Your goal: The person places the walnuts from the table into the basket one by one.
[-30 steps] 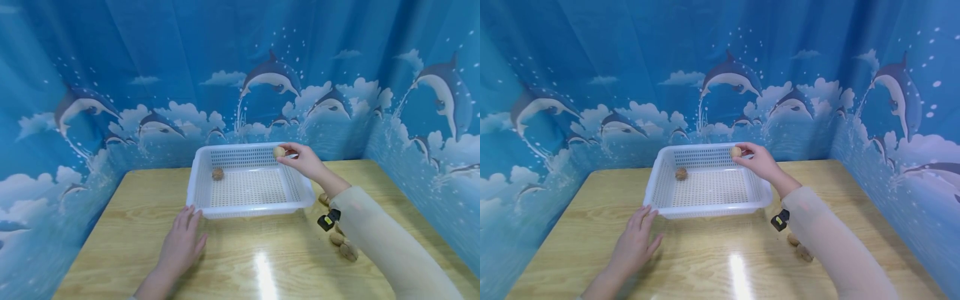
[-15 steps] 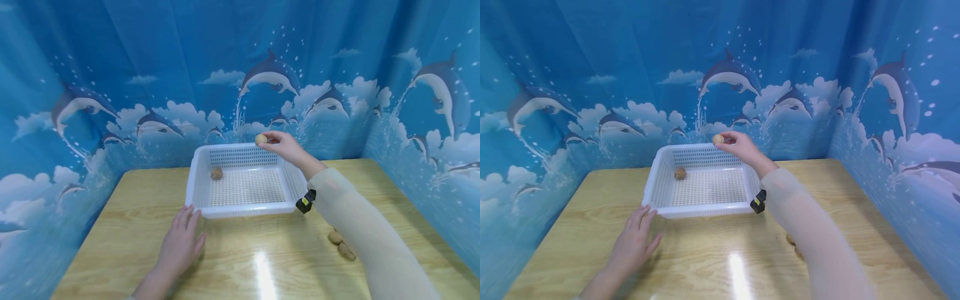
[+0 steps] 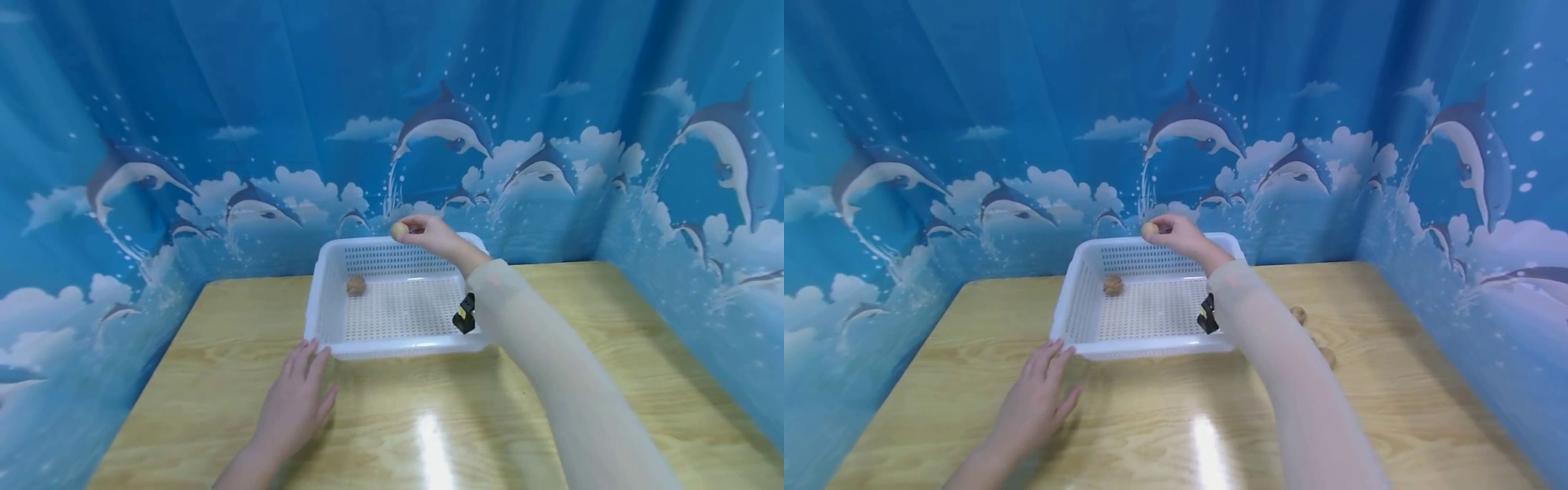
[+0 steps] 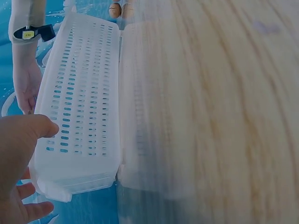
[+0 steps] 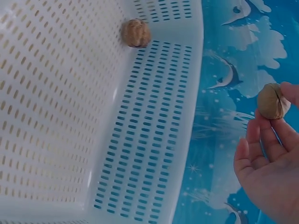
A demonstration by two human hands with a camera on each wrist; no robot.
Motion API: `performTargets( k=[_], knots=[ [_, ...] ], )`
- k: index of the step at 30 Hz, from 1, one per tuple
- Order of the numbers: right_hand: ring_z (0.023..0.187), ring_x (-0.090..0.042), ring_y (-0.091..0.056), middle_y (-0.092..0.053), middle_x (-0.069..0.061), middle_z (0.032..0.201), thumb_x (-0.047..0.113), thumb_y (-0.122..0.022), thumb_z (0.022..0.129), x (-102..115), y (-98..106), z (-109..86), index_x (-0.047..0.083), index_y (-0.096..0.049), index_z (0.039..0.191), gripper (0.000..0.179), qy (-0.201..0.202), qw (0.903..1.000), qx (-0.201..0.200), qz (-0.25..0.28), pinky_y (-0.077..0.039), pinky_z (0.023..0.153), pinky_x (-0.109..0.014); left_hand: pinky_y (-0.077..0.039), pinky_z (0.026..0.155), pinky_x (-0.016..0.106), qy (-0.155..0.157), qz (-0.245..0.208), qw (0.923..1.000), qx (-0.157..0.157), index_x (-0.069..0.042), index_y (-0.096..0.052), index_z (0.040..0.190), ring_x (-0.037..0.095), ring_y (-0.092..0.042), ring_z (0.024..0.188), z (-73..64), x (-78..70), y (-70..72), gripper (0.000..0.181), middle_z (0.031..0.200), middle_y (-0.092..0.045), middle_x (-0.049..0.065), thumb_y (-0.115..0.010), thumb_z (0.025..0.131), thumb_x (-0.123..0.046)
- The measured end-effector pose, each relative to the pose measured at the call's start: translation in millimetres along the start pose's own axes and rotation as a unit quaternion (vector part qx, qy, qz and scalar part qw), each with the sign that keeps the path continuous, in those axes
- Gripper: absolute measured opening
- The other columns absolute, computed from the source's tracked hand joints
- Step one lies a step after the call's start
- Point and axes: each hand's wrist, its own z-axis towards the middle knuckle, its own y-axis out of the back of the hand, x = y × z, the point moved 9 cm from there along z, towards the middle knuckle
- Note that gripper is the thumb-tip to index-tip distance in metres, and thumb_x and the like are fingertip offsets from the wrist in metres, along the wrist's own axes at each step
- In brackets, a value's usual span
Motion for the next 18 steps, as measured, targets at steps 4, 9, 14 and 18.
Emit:
performTargets(
  k=[4,9,14,18],
  knots=[
    [0.118,-0.024,-0.046,-0.047,-0.008,0.133,0.031,-0.059,0.092,-5,-10,7.7,0.01,-0.048,0.133,0.048,-0.01,0.9997,0.018,-0.013,-0.043,0.097,-0.043,-0.05,0.086,0.053,-0.002,0.004,1.0,-0.004,0.002,-0.053,0.121,0.043,-0.047,0.114,0.7,-0.2,0.0,0.064,0.123,-0.049,0.027,-0.078,0.068,-0.023],
    [0.116,-0.025,-0.047,-0.048,-0.009,0.131,0.028,-0.058,0.092,-10,-17,13.1,0.009,-0.049,0.132,0.045,-0.021,0.9993,0.028,-0.015,-0.043,0.097,-0.045,-0.049,0.087,0.052,-0.003,0.005,1.0,-0.005,0.002,-0.052,0.122,0.043,-0.046,0.115,-0.4,-0.5,-1.8,0.065,0.124,-0.049,0.027,-0.078,0.068,-0.024],
    [0.117,-0.027,-0.047,-0.049,-0.011,0.13,0.025,-0.057,0.093,-16,-24,16.9,0.008,-0.049,0.131,0.043,-0.034,0.998,0.046,-0.027,-0.042,0.098,-0.048,-0.047,0.089,0.053,-0.003,0.006,1.0,-0.007,0.002,-0.052,0.122,0.044,-0.046,0.116,0.9,0.2,-2.7,0.066,0.124,-0.048,0.027,-0.079,0.067,-0.023],
    [0.118,-0.026,-0.046,-0.049,-0.011,0.131,0.025,-0.057,0.093,-21,-30,21.8,0.007,-0.048,0.132,0.044,-0.039,0.9968,0.057,-0.04,-0.044,0.097,-0.044,-0.046,0.091,0.053,-0.001,0.007,1.0,-0.005,0.003,-0.051,0.123,0.044,-0.045,0.116,0.5,0.9,-3.3,0.067,0.125,-0.047,0.027,-0.079,0.068,-0.024]
  ],
)
